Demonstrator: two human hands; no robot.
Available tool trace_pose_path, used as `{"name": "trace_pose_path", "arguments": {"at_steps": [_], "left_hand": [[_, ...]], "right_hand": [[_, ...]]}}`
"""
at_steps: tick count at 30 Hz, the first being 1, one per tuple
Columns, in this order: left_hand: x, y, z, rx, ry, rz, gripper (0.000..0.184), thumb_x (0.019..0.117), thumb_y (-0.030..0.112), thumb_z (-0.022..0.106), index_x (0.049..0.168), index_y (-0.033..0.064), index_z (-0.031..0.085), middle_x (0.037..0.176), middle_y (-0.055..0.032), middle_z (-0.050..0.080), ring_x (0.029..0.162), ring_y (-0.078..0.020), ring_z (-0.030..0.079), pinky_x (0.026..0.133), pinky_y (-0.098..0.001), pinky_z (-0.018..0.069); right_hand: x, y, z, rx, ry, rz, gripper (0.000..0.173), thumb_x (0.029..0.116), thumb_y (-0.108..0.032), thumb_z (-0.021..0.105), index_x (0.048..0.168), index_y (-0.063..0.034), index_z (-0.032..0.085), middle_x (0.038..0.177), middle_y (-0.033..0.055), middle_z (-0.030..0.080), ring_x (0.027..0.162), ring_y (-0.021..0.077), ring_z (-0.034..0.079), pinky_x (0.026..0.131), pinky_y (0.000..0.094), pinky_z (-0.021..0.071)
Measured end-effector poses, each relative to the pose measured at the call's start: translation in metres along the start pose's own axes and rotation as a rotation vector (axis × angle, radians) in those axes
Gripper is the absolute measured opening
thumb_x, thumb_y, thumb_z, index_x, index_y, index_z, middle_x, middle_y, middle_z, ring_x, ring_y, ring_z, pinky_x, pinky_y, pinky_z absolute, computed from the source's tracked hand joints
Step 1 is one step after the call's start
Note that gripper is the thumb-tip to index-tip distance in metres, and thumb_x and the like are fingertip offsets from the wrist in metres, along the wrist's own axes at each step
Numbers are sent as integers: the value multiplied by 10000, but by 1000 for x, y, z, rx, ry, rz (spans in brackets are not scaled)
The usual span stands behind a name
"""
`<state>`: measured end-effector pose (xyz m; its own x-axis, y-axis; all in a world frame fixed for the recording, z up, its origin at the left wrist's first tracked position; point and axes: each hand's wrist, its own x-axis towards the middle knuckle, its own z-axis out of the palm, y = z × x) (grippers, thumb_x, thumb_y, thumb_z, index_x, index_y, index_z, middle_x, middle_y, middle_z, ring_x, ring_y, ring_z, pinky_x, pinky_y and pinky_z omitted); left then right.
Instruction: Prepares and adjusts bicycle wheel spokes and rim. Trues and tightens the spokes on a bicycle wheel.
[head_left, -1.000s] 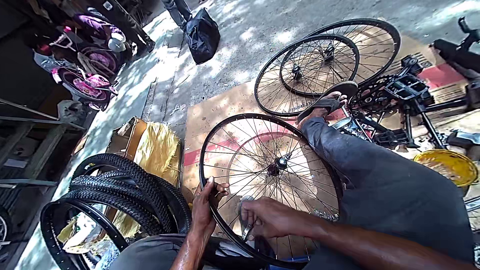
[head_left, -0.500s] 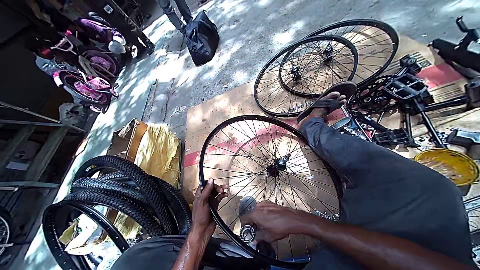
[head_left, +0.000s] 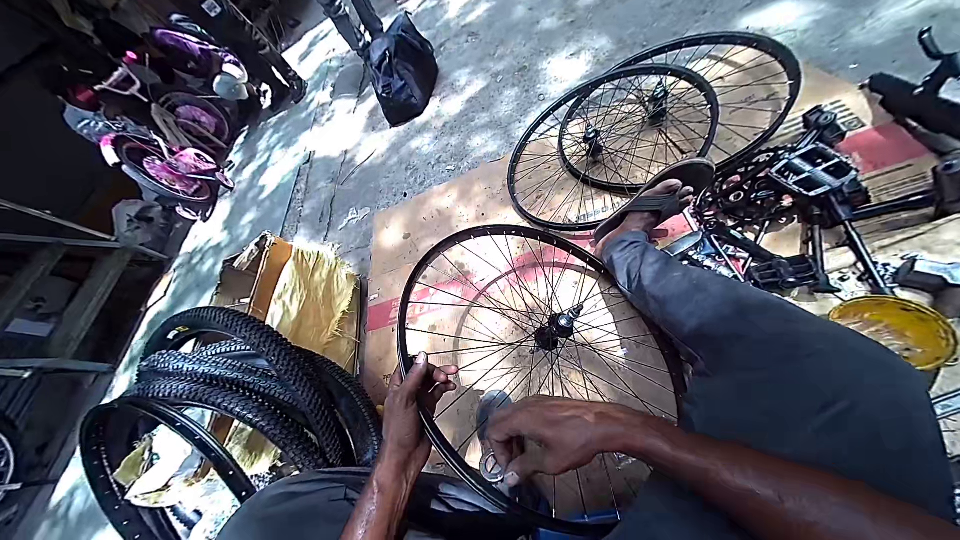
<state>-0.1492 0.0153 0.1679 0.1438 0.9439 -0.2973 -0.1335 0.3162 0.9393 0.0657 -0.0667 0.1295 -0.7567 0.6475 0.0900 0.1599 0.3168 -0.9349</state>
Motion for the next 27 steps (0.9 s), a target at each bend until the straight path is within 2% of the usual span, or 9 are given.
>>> {"name": "trace_pose_path", "arguments": {"at_steps": [2,5,7,9,11,15,19,23,27], "left_hand": [[1,1,1,-8,10,-2,258,1094,227,420,1008,42,578,785,-130,664,794,-252,713,788,-397,605],[0,0,2,-3,21,-5,244,1093,221,419,1023,44,572,776,-126,660,791,-251,712,771,-395,604],[0,0,1,6,21,1,250,1094,218,417,1021,39,575,783,-134,663,796,-257,711,776,-402,602],[-1,-1,0,14,18,1,250,1095,222,418,1032,38,574,801,-135,669,816,-256,714,800,-407,604],[0,-2,-1,15,14,6,259,1091,229,428,1019,36,585,806,-132,672,823,-259,712,809,-411,600],[2,-1,0,28,12,15,242,1086,225,432,1004,52,579,778,-120,668,808,-254,717,782,-401,605],[1,1,2,39,11,28,237,1095,224,401,1053,57,565,776,-112,660,770,-237,710,746,-387,608],[19,7,-3,48,16,-21,379,1094,316,436,1410,109,470,1076,-138,690,943,-264,715,825,-433,604],[35,14,-6,-69,-3,-82,370,1113,265,396,1418,74,482,1339,-157,644,1170,-301,671,984,-466,553]], "right_hand": [[7,-6,13,-63,145,137,284,914,-217,775,1110,-61,641,991,101,676,870,246,666,820,468,550],[16,-3,41,-353,239,128,218,883,-100,693,1097,-82,653,861,144,679,817,352,687,712,564,541],[13,-6,30,-322,109,107,200,921,-149,684,1103,-73,652,849,148,679,816,352,677,741,573,524],[4,-7,8,-158,-52,38,327,974,-251,703,1216,-59,598,961,131,692,875,295,683,836,526,544],[-2,-3,-2,-82,-81,-23,313,1025,-302,637,1218,-56,633,1090,112,667,991,246,663,923,467,531],[11,-7,18,-142,162,139,304,859,-195,808,1078,-71,637,1001,114,650,897,279,645,811,505,532],[16,-10,35,-343,147,181,186,900,-139,689,1075,-80,666,878,158,689,857,370,684,742,596,523],[1,-4,4,-101,-97,27,390,978,-291,706,1256,-50,574,1064,145,669,946,298,673,890,529,540],[8,6,12,-141,-70,-2,304,1033,-334,615,1127,-46,641,1034,129,661,973,279,655,894,502,522]]}}
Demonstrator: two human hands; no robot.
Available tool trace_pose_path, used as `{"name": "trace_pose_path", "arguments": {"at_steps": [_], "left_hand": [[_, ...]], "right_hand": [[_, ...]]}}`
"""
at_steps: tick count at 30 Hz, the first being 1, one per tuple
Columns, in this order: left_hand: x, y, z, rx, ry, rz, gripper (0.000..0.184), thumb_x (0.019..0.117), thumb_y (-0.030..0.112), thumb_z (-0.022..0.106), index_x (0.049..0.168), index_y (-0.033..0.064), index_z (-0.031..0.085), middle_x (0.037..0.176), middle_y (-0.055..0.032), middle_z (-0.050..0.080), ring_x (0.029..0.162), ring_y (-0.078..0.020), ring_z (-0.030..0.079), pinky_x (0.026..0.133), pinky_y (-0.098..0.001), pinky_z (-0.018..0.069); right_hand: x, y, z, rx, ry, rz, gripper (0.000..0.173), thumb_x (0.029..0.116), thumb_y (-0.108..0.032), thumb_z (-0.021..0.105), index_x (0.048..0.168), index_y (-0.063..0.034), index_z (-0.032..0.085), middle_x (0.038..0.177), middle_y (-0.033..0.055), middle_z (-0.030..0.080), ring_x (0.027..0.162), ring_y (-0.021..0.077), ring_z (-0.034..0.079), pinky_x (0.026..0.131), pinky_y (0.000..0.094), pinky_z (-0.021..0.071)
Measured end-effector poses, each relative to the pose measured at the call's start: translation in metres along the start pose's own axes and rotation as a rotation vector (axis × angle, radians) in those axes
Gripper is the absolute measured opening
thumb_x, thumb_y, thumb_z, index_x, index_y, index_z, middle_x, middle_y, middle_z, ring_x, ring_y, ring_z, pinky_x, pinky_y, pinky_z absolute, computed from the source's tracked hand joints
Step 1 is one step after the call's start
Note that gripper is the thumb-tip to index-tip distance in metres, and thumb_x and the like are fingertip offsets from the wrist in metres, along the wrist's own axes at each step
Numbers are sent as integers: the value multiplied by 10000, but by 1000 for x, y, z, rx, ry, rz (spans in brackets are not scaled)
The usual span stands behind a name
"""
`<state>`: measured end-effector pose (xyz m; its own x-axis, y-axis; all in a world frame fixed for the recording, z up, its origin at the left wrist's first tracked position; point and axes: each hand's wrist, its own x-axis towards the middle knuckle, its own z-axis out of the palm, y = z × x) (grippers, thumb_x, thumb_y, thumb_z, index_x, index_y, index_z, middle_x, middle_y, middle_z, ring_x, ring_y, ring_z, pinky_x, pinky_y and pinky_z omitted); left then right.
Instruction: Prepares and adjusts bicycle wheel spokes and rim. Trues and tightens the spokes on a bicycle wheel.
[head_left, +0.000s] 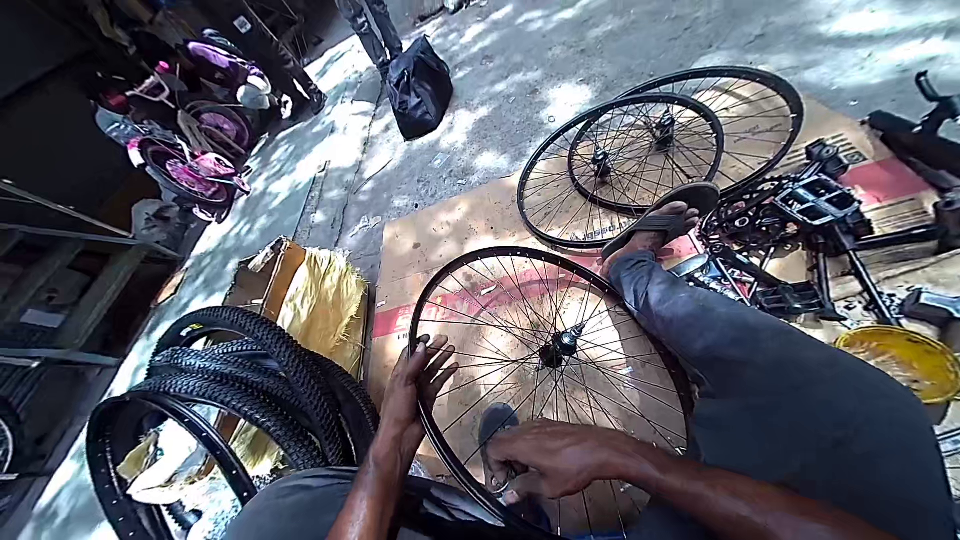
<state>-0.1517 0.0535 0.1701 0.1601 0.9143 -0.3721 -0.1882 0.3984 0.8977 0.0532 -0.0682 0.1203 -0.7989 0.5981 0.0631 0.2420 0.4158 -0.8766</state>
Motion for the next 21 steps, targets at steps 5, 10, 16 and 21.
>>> {"name": "trace_pose_path", "arguments": {"at_steps": [5,10,16,21], "left_hand": [[-22,-10,1,-52,-91,110,289,1077,116,447,1357,60,491,1328,-215,623,1204,-365,635,1028,-512,515],[-27,-15,4,2,-61,143,352,1100,254,376,909,45,586,748,-135,679,832,-299,729,919,-479,579],[-29,-20,0,38,-39,129,451,1119,334,317,848,66,558,724,-116,663,829,-282,726,910,-446,579],[-29,-18,6,30,-35,136,432,1118,339,318,858,79,545,703,-96,643,797,-272,716,906,-452,578]], "right_hand": [[-21,-7,-39,-46,283,97,223,1020,-305,637,1112,-109,688,1041,54,687,978,189,672,895,417,554],[-20,-9,-30,-489,227,128,203,1050,-280,553,1144,-175,699,1040,45,688,1026,246,645,953,456,497],[5,-9,7,-153,324,19,302,956,-209,713,1237,-126,639,946,88,711,887,280,696,842,501,559],[17,-7,1,-207,181,97,211,918,-227,702,1076,-92,669,872,110,687,829,306,682,743,549,535]]}}
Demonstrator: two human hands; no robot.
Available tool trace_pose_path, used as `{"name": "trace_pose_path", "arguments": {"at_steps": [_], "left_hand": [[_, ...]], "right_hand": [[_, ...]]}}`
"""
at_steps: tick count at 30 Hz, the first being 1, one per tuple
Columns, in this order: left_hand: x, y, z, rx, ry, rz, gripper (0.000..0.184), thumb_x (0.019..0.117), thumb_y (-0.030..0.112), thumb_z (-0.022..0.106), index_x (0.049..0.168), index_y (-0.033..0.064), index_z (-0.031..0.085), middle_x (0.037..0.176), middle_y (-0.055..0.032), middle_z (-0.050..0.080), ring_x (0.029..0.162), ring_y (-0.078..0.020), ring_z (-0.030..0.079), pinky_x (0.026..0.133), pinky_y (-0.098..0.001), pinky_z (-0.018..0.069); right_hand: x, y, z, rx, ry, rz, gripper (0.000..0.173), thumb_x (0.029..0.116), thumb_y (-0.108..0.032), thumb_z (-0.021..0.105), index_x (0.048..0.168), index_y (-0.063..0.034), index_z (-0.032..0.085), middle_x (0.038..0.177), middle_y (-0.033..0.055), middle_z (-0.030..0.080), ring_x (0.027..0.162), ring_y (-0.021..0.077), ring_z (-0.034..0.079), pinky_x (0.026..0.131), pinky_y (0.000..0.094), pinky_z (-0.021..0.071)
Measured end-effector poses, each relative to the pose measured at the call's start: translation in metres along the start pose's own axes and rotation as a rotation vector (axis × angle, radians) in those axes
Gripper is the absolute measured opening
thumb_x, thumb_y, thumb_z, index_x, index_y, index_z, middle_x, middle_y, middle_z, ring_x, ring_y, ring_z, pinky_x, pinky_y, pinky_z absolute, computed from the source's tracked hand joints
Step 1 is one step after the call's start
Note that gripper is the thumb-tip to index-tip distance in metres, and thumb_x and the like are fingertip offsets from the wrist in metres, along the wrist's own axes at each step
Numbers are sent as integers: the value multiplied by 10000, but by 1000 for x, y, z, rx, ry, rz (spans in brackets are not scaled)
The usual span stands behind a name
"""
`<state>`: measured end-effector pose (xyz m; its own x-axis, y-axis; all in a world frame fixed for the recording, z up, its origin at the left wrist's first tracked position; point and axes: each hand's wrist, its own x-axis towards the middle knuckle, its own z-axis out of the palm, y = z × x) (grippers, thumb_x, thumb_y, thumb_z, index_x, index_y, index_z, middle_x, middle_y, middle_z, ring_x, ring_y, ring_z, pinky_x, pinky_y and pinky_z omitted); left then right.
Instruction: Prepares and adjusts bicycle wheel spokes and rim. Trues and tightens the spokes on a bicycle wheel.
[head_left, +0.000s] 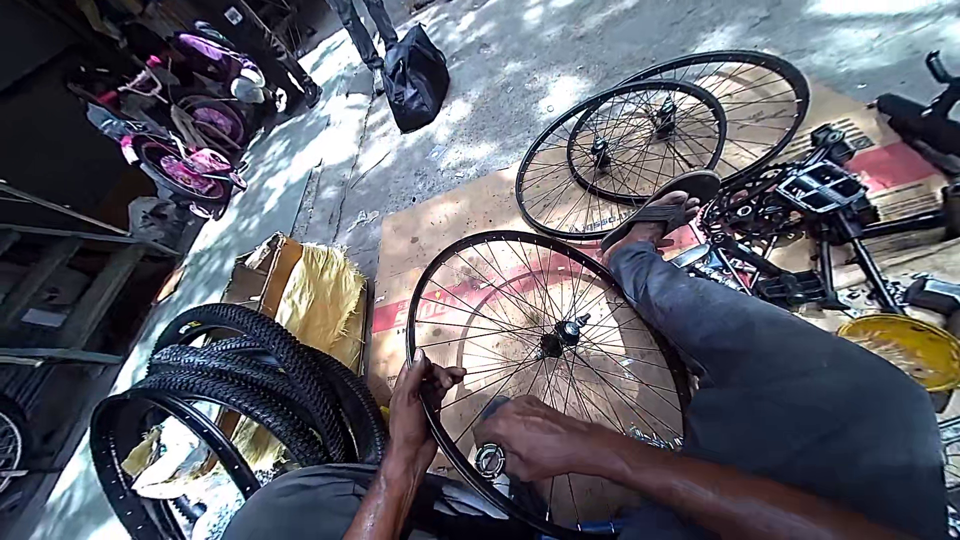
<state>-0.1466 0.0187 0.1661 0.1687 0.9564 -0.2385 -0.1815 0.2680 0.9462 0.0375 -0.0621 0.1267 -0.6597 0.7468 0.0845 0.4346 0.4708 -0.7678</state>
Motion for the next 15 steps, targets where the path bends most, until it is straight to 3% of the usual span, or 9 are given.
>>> {"name": "trace_pose_path", "arguments": {"at_steps": [1,3,5,6,8,10,12,14,15], "left_hand": [[0,0,-1,4,7,-8,439,1119,345,314,861,76,546,707,-101,647,801,-273,718,902,-451,580],[0,1,-3,6,7,-18,457,1116,353,324,857,65,566,727,-118,665,816,-281,726,878,-438,590],[-1,3,-3,12,-25,-23,441,1113,350,337,874,68,577,747,-120,670,839,-286,727,884,-446,590],[-1,3,-2,18,-34,-23,431,1110,349,345,880,71,580,751,-117,667,843,-285,725,877,-443,592],[-1,3,0,21,-29,-24,438,1112,358,342,885,67,576,741,-121,659,835,-291,723,862,-447,592],[-1,1,-1,23,-1,-33,430,1113,351,342,894,63,576,726,-125,655,813,-295,723,837,-445,599],[0,1,-4,26,5,-36,429,1114,346,334,899,62,573,722,-121,655,799,-287,723,820,-436,603],[-1,1,-4,28,-4,-35,438,1114,355,341,896,59,579,730,-119,657,797,-281,721,809,-422,604],[-2,3,-3,26,-13,-32,436,1113,354,345,890,63,581,732,-114,656,797,-276,719,811,-418,602]], "right_hand": [[-4,3,-12,96,-72,-36,294,927,-289,746,1122,-83,668,926,94,696,860,269,676,815,519,538],[-14,9,-24,284,-90,-57,310,913,-315,781,1078,-66,699,1018,71,692,935,196,659,886,433,532],[-16,3,-18,280,-16,82,285,916,-286,781,1092,-84,682,959,50,717,854,182,693,818,427,572],[-12,-3,-9,181,38,144,269,918,-250,756,1120,-102,657,886,61,706,788,220,688,751,462,567],[-3,-8,9,-40,80,160,176,899,-165,676,1064,-108,653,808,114,676,775,321,683,701,549,532],[-1,-6,0,1,-16,104,192,907,-190,702,1074,-99,673,842,118,692,812,323,684,737,564,528],[-8,1,-19,208,-135,48,358,906,-306,789,1164,-98,654,960,79,715,870,238,689,841,497,544],[-15,2,-22,356,-91,94,342,893,-301,810,1126,-80,691,1024,62,713,898,186,680,870,431,553],[-14,-2,-18,332,-41,163,317,905,-283,796,1129,-92,678,995,49,720,861,177,695,835,418,575]]}}
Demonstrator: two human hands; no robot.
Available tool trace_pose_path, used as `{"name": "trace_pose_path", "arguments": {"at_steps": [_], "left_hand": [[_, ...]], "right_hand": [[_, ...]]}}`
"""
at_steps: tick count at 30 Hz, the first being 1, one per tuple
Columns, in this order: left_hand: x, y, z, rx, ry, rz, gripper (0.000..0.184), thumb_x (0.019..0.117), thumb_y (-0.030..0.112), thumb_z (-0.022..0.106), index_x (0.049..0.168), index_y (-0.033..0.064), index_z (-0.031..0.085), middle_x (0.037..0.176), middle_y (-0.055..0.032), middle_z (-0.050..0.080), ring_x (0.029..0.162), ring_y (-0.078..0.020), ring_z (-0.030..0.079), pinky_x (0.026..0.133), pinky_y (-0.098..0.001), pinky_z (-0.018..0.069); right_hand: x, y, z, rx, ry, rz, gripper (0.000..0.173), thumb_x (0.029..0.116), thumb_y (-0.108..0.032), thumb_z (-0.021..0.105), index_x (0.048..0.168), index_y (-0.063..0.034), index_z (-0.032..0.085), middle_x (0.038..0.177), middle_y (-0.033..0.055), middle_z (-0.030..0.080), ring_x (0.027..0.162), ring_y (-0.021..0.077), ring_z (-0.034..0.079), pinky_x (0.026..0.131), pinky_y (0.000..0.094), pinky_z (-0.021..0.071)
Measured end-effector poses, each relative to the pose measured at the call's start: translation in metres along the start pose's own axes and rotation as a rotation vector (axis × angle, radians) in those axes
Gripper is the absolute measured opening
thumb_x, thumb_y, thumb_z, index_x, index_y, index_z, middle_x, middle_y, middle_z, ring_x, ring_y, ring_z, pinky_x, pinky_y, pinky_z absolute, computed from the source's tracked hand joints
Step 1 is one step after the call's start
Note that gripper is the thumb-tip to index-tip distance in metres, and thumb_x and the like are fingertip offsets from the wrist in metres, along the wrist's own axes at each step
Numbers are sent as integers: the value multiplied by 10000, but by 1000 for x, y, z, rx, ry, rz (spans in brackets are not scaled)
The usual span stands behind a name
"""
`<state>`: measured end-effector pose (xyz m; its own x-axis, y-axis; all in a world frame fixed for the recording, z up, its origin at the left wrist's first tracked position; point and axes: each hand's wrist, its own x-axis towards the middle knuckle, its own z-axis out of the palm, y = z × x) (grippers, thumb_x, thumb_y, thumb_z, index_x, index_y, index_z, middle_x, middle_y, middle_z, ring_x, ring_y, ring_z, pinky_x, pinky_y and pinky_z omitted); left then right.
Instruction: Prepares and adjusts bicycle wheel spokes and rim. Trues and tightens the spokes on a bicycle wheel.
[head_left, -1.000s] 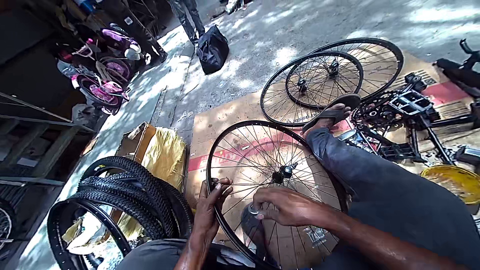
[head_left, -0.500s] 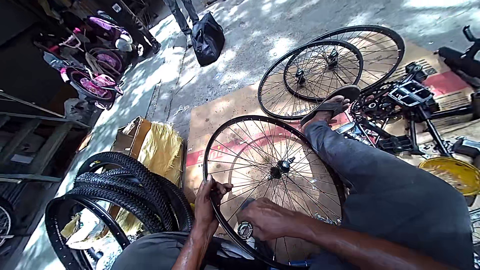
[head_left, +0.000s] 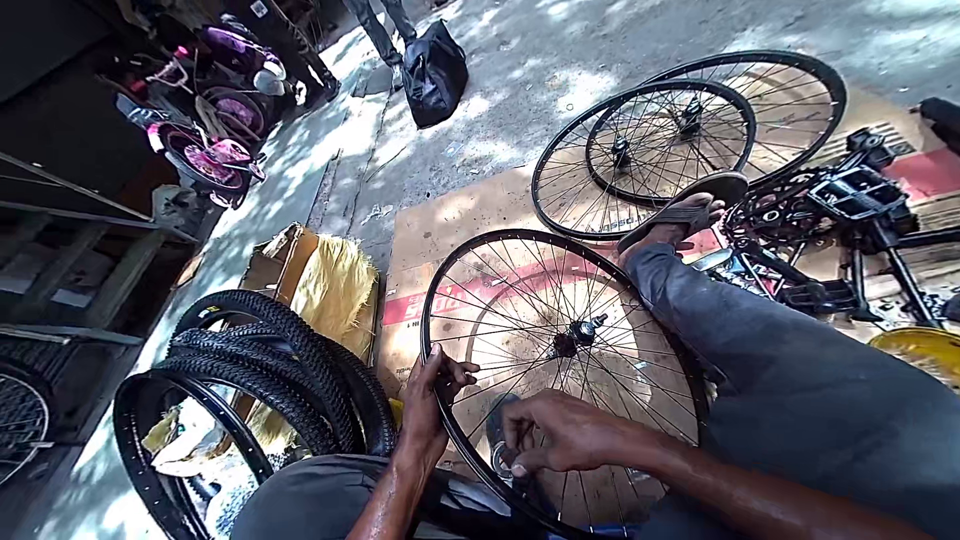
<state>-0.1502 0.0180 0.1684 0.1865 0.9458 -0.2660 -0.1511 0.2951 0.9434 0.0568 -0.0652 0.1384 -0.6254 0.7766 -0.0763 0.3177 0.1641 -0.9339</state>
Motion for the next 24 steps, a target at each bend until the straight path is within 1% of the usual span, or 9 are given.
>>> {"name": "trace_pose_path", "arguments": {"at_steps": [4,7,9,13,15,17,19,22,24], "left_hand": [[0,-1,2,-1,-12,5,421,1110,354,349,878,81,571,721,-103,643,782,-266,711,793,-404,601],[1,-1,0,3,4,5,420,1114,352,338,907,69,570,716,-107,642,778,-274,714,793,-418,604],[2,0,-1,5,-5,8,406,1112,350,344,923,72,572,723,-108,644,782,-274,714,797,-419,604],[1,-1,1,5,-24,10,404,1113,346,343,908,80,568,720,-100,634,780,-267,707,798,-415,598],[2,-1,1,-5,-11,7,402,1114,345,341,923,73,566,712,-103,631,774,-272,707,797,-423,600],[3,-1,-1,2,-2,6,410,1114,342,334,910,73,567,710,-104,636,773,-268,711,794,-420,602],[1,-2,-1,19,-16,5,403,1113,348,339,915,81,566,728,-99,643,787,-262,713,800,-412,602],[0,-1,1,11,-36,12,405,1110,350,353,895,86,573,735,-100,640,796,-267,709,810,-417,597],[1,-2,1,1,-19,12,396,1111,348,351,916,79,568,731,-107,638,796,-274,708,808,-426,595]], "right_hand": [[14,-7,25,-330,82,30,206,882,-138,684,1086,-112,665,846,119,694,829,335,687,744,572,522],[7,-1,-4,-121,-144,-92,399,913,-316,786,1206,-93,632,995,93,708,898,248,683,863,498,536],[1,0,-10,23,-116,-78,378,899,-317,806,1164,-81,677,1087,65,699,957,183,672,899,421,549],[10,-6,25,-290,126,37,207,903,-160,678,1103,-111,657,855,105,699,823,309,692,762,547,537],[12,-5,19,-297,40,-17,200,907,-167,691,1095,-104,670,861,121,697,833,328,682,774,570,523],[7,-2,-4,-116,-121,-86,351,930,-294,767,1191,-93,648,1002,97,702,899,252,675,863,500,530],[1,1,-9,24,-110,-70,347,915,-306,790,1162,-85,685,1091,60,695,936,178,672,880,410,559],[7,-3,19,-217,104,48,258,892,-167,714,1136,-125,641,877,67,699,798,251,685,737,495,556],[12,-5,26,-336,97,3,230,878,-139,683,1103,-117,642,833,116,686,810,328,685,744,564,526]]}}
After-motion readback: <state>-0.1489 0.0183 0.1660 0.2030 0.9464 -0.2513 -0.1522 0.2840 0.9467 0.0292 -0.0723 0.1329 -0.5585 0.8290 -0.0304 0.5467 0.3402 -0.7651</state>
